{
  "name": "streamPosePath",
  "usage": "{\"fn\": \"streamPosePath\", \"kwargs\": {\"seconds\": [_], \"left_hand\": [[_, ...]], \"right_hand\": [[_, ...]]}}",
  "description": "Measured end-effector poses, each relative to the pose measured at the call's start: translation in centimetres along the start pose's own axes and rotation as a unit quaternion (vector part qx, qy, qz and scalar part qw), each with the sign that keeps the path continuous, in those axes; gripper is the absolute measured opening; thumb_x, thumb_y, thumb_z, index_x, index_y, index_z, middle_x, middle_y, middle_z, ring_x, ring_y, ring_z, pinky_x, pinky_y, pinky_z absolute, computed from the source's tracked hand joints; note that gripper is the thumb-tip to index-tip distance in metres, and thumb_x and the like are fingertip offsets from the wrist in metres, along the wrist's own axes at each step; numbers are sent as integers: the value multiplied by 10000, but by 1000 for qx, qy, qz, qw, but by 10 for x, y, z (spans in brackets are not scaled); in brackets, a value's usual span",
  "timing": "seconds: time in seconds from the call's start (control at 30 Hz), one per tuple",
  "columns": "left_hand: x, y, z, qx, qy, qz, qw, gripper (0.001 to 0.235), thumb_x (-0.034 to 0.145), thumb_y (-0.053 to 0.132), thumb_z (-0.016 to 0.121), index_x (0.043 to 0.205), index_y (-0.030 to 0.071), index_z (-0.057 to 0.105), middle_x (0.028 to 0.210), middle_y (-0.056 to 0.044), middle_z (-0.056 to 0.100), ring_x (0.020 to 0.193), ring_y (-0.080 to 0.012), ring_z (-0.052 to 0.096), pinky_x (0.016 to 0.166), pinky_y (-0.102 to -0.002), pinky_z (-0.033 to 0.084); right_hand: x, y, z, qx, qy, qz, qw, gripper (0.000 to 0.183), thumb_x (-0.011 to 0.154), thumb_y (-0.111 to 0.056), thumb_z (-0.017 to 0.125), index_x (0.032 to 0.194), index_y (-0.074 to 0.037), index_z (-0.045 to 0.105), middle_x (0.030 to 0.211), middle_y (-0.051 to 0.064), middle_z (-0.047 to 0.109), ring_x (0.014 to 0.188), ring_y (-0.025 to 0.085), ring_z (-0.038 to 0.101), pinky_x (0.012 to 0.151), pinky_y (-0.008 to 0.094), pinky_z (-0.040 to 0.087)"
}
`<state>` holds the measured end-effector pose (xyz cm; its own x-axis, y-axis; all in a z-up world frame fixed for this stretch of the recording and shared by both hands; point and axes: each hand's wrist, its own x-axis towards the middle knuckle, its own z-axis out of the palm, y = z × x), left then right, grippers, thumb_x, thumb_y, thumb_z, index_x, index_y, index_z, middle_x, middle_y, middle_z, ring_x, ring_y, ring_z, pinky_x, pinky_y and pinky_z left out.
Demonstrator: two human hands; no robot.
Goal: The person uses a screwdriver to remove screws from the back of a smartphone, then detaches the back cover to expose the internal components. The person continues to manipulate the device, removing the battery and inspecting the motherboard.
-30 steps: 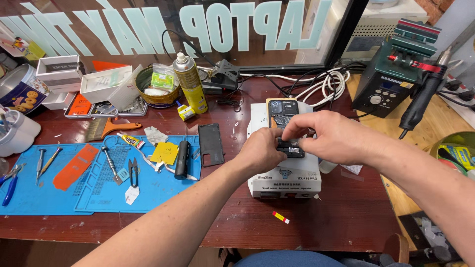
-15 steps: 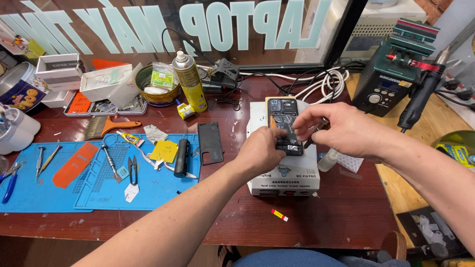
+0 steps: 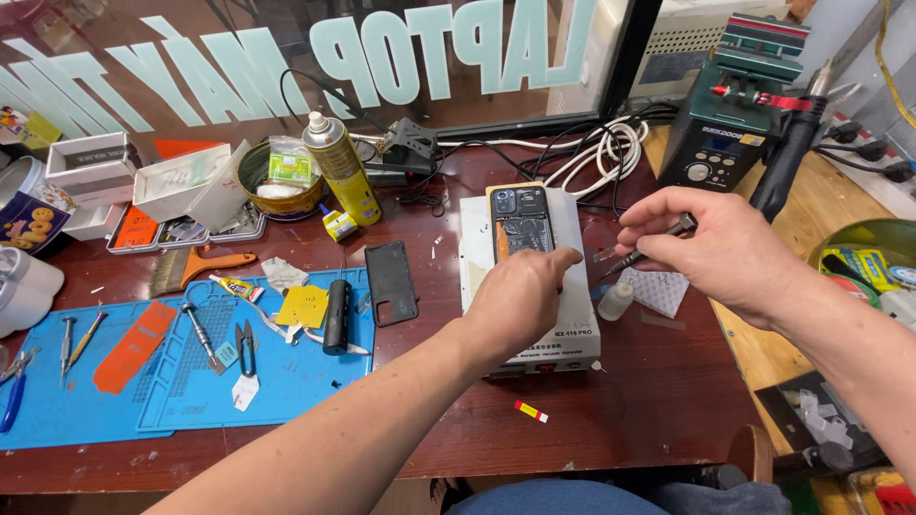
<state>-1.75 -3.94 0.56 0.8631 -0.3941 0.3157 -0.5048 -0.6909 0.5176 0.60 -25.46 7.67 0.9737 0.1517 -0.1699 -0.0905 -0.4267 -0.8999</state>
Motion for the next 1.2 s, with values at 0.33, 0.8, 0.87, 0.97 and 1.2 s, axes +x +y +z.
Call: {"fn": "streamPosePath", "kwargs": {"seconds": [0.33,0.8,0.87,0.97,1.2], "left_hand": [[14,28,-3,205,-177,41,962,192,903,18,595,1095,18,580,1002,-184,700,973,-335,695,800,-421,584],[22,29,-4,219,-214,43,951,128,981,91,538,1082,20,507,981,-208,669,957,-365,688,788,-465,563],[21,28,-4,214,-196,57,955,162,944,70,538,1092,20,496,977,-219,655,935,-371,689,786,-464,564],[18,23,-3,212,-208,51,954,189,947,47,530,1125,16,476,990,-239,637,894,-378,697,769,-471,569],[15,-2,8,49,-85,3,995,432,861,-49,539,1287,-25,469,987,-261,652,856,-391,687,776,-464,569]], "right_hand": [[-9,19,-20,6,21,6,1000,248,896,-10,648,1137,8,707,1038,116,766,983,182,746,844,335,625],[-5,28,-25,36,19,1,999,240,894,-4,647,1124,14,713,1029,123,762,974,182,746,828,333,632],[-6,28,-26,49,20,-1,999,244,892,-7,649,1127,10,710,1036,117,761,975,180,746,822,334,635],[-6,27,-24,66,17,-4,998,246,891,-7,652,1129,13,708,1031,127,758,970,189,747,819,335,633],[-8,21,-16,95,20,-21,995,229,901,-18,648,1123,19,687,1029,114,749,979,188,745,820,330,639]]}}
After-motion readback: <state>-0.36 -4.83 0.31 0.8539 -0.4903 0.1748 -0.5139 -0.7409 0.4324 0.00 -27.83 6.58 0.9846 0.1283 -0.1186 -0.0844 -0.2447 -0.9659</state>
